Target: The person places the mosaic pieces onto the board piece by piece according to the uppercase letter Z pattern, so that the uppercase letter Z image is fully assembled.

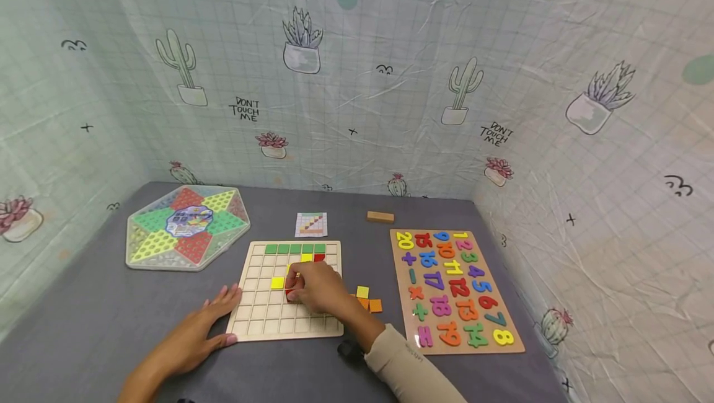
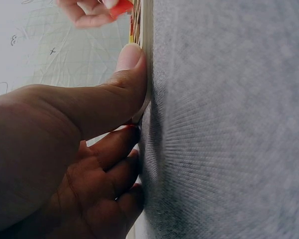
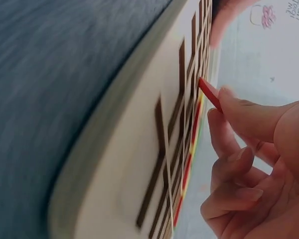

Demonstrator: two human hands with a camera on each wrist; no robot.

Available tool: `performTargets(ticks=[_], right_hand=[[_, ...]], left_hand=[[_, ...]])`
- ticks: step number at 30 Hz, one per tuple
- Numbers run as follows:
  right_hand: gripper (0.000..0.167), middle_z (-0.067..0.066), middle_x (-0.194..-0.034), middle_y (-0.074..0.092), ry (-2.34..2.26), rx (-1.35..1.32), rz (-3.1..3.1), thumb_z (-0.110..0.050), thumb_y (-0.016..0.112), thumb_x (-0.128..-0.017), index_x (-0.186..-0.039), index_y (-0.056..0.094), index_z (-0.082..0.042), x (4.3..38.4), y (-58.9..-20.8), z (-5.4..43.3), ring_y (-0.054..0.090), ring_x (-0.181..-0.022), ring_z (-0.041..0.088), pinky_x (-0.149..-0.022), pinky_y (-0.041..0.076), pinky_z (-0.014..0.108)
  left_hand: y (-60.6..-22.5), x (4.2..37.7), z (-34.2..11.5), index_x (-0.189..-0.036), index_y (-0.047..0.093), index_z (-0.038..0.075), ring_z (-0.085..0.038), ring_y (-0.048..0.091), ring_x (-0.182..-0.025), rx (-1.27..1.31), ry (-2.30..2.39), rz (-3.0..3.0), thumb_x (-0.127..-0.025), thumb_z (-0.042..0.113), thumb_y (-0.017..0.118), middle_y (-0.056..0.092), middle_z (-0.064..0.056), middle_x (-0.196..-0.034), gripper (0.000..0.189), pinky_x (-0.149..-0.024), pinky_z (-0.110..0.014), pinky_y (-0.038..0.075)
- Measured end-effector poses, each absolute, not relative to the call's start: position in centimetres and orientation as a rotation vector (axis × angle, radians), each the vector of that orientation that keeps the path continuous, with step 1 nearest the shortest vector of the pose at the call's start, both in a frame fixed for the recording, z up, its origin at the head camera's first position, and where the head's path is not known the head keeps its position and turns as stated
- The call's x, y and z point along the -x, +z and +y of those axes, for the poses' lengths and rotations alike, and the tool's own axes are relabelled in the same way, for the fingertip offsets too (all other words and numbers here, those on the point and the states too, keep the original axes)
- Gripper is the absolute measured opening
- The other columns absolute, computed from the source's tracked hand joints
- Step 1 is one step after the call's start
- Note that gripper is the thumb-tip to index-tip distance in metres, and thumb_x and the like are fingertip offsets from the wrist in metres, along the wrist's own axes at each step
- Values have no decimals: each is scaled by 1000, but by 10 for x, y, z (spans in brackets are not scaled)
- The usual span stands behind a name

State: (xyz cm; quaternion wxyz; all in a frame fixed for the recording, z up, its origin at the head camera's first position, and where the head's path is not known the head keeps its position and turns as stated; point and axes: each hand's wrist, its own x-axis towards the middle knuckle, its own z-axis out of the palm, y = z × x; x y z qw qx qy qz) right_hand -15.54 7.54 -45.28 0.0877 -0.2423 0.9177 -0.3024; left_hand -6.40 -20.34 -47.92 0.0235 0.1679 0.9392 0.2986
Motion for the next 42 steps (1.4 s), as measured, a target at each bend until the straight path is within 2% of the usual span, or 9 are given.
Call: performTargets(ticks=[11, 19, 26, 33, 39, 42], right_hand=[[18, -11, -72, 64, -1019, 605, 2719, -19, 87, -90, -84, 70, -23, 157, -452, 53, 56, -65, 5, -56, 43, 23], [22, -10, -67, 59, -881, 584, 2785, -26, 88, -89, -82, 67, -23, 155, -454, 44, 53, -61, 7, -53, 40, 24], [27, -12, -67, 57, -752, 605, 2845, -30, 89, -88, -78, 65, -25, 156, -456, 32, 52, -63, 6, -54, 39, 26], [24, -12, -66, 58, -722, 632, 2860, -27, 89, -89, -76, 68, -26, 158, -456, 29, 52, -62, 7, -52, 40, 26], [13, -15, -66, 61, -790, 653, 2813, -18, 91, -84, -85, 79, -23, 154, -452, 39, 54, -65, 3, -55, 42, 24], [15, -16, -70, 64, -832, 683, 2786, -15, 90, -83, -95, 83, -21, 153, -450, 47, 55, -68, 1, -58, 44, 22]], left_hand=[[-477, 65, -204, -155, 51, -2, -44, 35, -157, -543, 943, 2902, -85, 21, 86, 44, -20, -166, 82, -121, -71, 29], [-478, 63, -205, -155, 53, 1, -41, 36, -157, -533, 917, 2930, -85, 22, 86, 45, -16, -166, 80, -125, -55, 32], [-477, 64, -204, -153, 54, -1, -42, 37, -155, -561, 912, 2939, -84, 24, 86, 48, -19, -164, 80, -121, -67, 32], [-478, 64, -204, -154, 54, -1, -42, 38, -155, -560, 906, 2942, -85, 21, 86, 47, -18, -165, 80, -121, -66, 33], [-479, 65, -204, -155, 53, -1, -41, 37, -156, -557, 903, 2926, -86, 20, 86, 46, -18, -166, 79, -121, -68, 31], [-478, 64, -203, -155, 52, -1, -41, 36, -157, -544, 906, 2921, -85, 19, 86, 46, -18, -166, 80, -121, -68, 30]])
